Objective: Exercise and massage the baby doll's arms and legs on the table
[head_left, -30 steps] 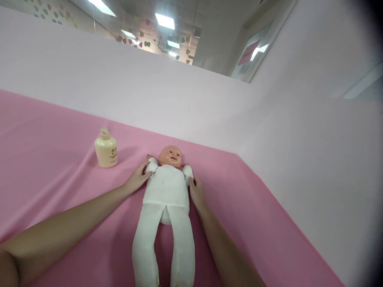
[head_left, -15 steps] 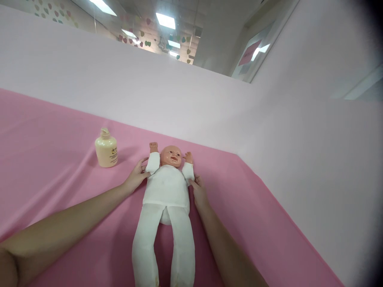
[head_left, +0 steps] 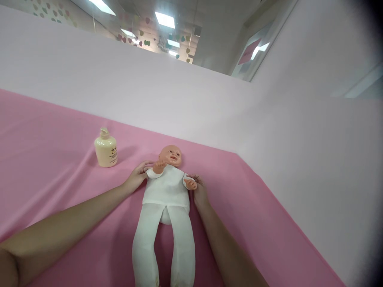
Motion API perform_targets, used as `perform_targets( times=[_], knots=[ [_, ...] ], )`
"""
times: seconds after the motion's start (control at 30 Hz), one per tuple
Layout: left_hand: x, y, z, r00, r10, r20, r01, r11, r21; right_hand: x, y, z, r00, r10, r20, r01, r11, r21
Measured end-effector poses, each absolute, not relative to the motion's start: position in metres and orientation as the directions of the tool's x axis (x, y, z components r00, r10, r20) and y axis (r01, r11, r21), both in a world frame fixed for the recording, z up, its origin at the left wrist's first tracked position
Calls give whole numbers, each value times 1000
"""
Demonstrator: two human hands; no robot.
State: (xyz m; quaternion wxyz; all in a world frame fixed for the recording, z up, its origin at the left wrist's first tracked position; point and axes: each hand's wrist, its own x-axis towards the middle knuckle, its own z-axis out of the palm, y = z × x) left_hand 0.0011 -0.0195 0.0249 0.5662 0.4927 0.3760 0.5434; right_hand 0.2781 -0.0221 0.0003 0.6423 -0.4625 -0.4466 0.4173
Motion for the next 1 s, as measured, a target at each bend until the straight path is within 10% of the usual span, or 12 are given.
perform_targets(
  times=[1.0],
  knots=[
    [-5, -8, 6, 5, 992, 124, -32, -124, 992, 276, -32, 5, 294, 930, 221, 104, 199, -975]
  ],
)
